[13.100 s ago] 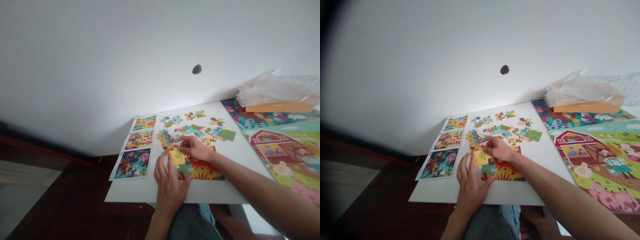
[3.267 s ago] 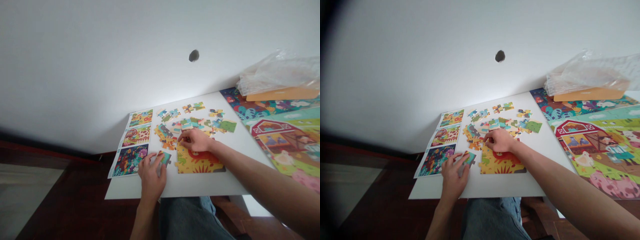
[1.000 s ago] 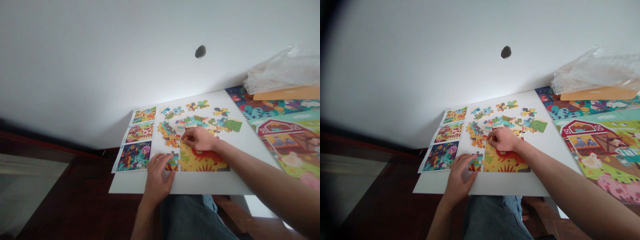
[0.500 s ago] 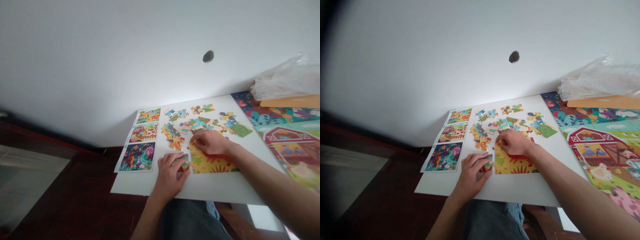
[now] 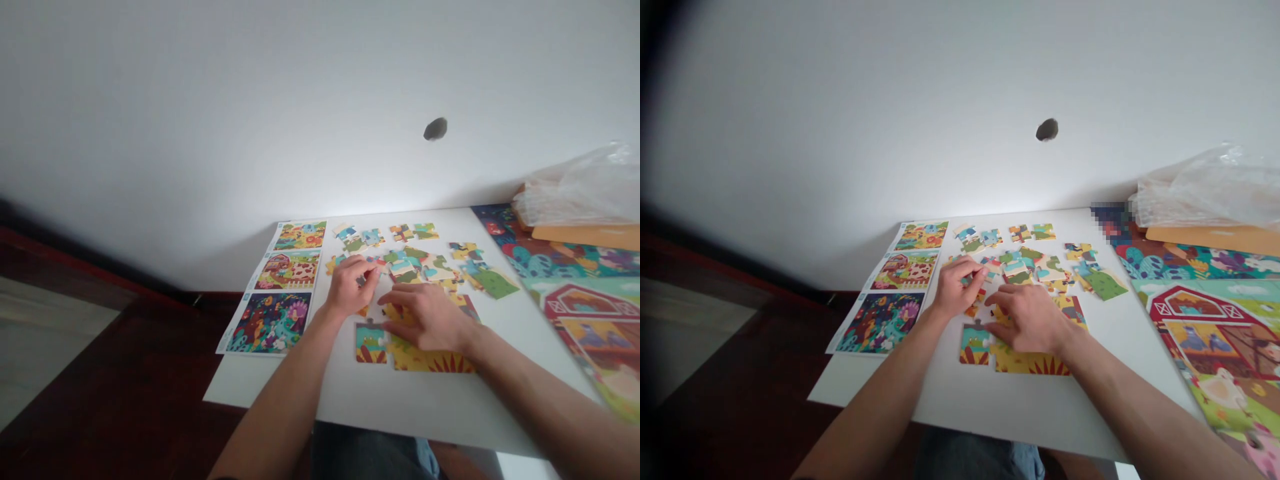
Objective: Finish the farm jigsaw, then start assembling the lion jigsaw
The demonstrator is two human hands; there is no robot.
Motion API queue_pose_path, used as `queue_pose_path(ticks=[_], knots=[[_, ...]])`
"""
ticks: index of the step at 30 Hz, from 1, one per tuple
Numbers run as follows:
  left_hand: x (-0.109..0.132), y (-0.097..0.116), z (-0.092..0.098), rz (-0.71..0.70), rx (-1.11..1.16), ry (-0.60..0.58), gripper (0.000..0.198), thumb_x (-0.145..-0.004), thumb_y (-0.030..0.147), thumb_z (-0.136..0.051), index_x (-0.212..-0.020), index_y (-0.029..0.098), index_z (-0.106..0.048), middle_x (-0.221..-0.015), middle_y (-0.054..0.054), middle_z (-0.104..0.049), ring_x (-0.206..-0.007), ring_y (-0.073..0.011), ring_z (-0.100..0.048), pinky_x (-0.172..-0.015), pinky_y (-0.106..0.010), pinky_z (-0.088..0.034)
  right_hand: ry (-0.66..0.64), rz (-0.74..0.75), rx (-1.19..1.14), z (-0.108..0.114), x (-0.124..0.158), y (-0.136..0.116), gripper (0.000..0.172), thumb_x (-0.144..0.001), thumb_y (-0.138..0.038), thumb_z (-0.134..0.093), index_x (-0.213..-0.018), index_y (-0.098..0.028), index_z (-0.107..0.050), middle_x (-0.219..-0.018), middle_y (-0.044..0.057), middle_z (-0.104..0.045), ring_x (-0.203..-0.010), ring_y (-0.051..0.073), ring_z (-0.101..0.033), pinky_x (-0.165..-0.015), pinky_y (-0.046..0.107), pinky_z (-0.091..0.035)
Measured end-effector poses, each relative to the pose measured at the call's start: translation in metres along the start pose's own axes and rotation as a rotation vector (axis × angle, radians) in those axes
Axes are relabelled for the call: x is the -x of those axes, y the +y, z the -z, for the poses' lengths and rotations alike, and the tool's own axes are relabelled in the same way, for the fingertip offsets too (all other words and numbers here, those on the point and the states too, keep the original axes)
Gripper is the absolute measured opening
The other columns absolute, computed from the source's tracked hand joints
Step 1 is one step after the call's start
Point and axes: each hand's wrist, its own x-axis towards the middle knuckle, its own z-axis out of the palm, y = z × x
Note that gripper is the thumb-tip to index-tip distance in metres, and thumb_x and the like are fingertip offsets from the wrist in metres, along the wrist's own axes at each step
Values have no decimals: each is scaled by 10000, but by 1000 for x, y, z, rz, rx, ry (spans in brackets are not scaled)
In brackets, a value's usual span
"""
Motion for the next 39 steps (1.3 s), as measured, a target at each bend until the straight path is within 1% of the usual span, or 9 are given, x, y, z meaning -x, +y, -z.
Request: queue_pose_path(ticks=[4,7,11,16,26,30,34,37,39], knots=[[12,-4,-3,27,58,-67,217,-910,257,-541,-729,180,-632,-686,-38,-622,-675,-158,-568,-668,-302,-462,-100,24,17,-8,0,-22,626,-732,-664,-674,-1167,-214,-654,-966,77,-646,-806,229,-603,-638,314,-368],[13,-6,2,57,82,-54,212,-901,260,-555,-724,179,-641,-688,-36,-630,-661,-154,-572,-657,-297,-461,-139,40,11,-17,-1,-29,722,-671,-695,-708,-1214,-227,-621,-1031,81,-616,-838,243,-598,-646,318,-383],[9,-10,5,65,98,-9,209,-892,253,-571,-708,175,-635,-681,-28,-609,-646,-146,-560,-634,-285,-446,-147,36,9,-23,-2,-27,675,-703,-642,-711,-1240,-246,-604,-1089,81,-585,-847,236,-591,-661,329,-403],[8,-11,3,33,100,-20,221,-891,255,-572,-703,172,-651,-637,-15,-578,-608,-134,-531,-605,-274,-421,-129,24,-26,-25,-3,-25,590,-774,-605,-658,-1239,-245,-609,-1110,88,-569,-881,241,-598,-708,352,-433],[8,-12,7,92,115,16,247,-897,293,-578,-706,166,-669,-604,2,-500,-553,-117,-438,-544,-268,-347,-124,108,-94,-27,-6,-29,435,-737,-499,-706,-1048,-204,-639,-1043,71,-605,-880,217,-594,-707,319,-432],[9,-14,8,128,150,27,250,-896,308,-588,-722,159,-688,-610,2,-496,-538,-109,-408,-527,-267,-327,-114,97,-127,-26,-7,-30,584,-702,-473,-729,-1183,-184,-569,-1076,93,-605,-927,246,-592,-758,349,-458],[9,-16,8,226,253,28,279,-891,362,-594,-742,156,-708,-634,-12,-543,-566,-117,-468,-535,-264,-367,-26,99,-211,-25,-6,-30,712,-705,-441,-730,-1316,-189,-464,-1149,113,-580,-982,259,-588,-823,384,-484],[8,-18,10,426,507,-21,307,-875,430,-604,-799,150,-706,-596,4,-530,-477,-94,-440,-442,-242,-326,135,109,-290,-22,-4,-30,707,-734,-405,-724,-1348,-229,-420,-1187,108,-560,-1004,243,-580,-865,385,-495],[8,-18,12,599,752,-140,369,-875,500,-580,-845,147,-683,-613,-2,-562,-404,-78,-422,-366,-227,-275,273,100,-317,-19,-4,-29,682,-757,-389,-721,-1347,-251,-409,-1204,106,-550,-1037,242,-567,-888,385,-500]])
